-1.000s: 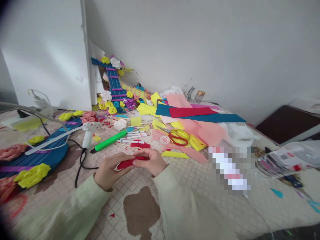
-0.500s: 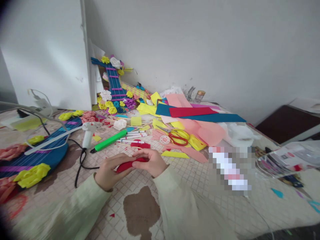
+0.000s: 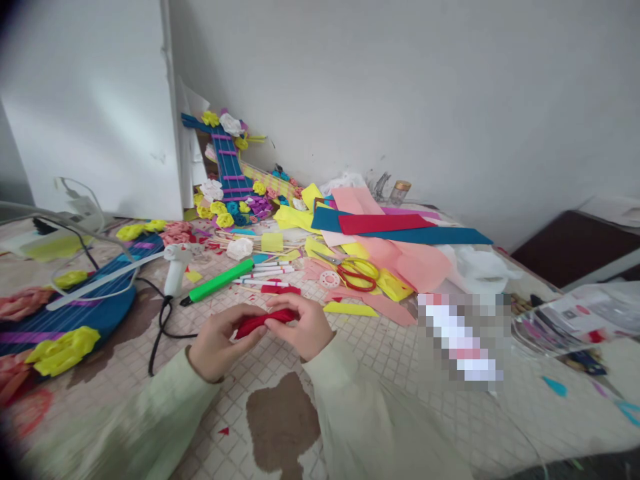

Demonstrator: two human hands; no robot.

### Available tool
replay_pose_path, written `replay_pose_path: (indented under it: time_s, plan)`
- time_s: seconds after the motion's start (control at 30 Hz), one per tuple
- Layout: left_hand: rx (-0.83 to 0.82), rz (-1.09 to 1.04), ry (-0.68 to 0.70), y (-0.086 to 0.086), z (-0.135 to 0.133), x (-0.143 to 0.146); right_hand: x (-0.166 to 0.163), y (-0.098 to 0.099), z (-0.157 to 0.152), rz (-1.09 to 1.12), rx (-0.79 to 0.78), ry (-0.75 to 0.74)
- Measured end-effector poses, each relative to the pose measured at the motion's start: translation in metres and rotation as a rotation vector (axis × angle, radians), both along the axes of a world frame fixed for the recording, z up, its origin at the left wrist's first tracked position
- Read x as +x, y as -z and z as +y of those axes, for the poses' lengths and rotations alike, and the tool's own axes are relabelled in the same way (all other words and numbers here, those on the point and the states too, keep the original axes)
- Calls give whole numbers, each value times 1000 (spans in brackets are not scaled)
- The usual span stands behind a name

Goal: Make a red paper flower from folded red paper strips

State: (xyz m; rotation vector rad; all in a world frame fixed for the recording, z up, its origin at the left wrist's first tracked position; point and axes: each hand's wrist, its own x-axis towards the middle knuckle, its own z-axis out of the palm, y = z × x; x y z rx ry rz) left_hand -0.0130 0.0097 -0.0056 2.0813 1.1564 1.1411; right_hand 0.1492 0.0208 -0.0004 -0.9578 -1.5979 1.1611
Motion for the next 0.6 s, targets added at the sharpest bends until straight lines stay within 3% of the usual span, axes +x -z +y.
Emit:
replay_pose_path:
  time_s: [0.23, 0.6]
  plan:
    - [-27, 45, -34, -3, 0, -1, -1, -1, -1, -30, 95, 33]
    - [-3, 90, -18, -5, -1, -1, 1, 0, -1, -72, 66, -7]
